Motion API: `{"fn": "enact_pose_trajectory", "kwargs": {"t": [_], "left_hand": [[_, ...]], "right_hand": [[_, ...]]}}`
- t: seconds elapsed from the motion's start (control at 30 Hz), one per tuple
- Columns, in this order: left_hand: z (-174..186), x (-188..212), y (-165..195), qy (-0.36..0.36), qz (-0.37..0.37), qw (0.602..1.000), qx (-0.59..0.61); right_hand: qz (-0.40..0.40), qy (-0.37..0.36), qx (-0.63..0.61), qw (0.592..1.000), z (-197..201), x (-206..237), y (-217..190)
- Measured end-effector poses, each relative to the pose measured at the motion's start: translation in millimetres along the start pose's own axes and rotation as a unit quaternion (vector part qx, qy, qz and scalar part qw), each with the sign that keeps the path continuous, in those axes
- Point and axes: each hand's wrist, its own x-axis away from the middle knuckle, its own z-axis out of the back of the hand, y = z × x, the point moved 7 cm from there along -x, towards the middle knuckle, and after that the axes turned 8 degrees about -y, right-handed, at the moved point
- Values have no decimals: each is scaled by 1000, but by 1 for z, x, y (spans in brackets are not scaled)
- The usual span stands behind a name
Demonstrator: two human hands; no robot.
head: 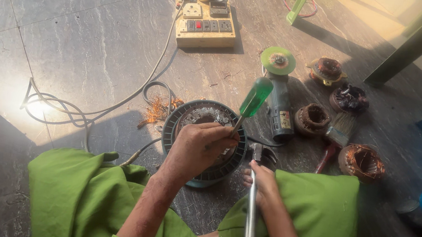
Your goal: The person sits on the floor and uses a hammer and screwdriver to tap and pry apart the laminations of a motor stator. They repeatedly strike the tool and adjust the stator to separate the metal layers.
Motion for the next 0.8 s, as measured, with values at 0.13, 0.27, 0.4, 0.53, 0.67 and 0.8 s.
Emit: {"fn": "enact_pose_trajectory", "kwargs": {"t": [0.13,0.27,0.4,0.53,0.67,0.8], "left_hand": [[-5,2,-6,-25,26,999,-9],[-8,4,-11,-26,19,999,-8],[-11,-6,-13,-46,-4,999,-19],[-7,-2,-15,-31,3,999,-13],[-7,2,-15,-23,-18,999,-23],[-8,0,-20,-12,-34,999,-8]], "right_hand": [[102,2,18,995,5,38,-15],[286,-74,45,954,-17,105,-89],[434,-141,126,881,-30,184,-194],[486,-93,381,781,-35,218,-252],[450,-38,568,688,-57,222,-278],[484,-20,481,731,-62,264,-302]]}}
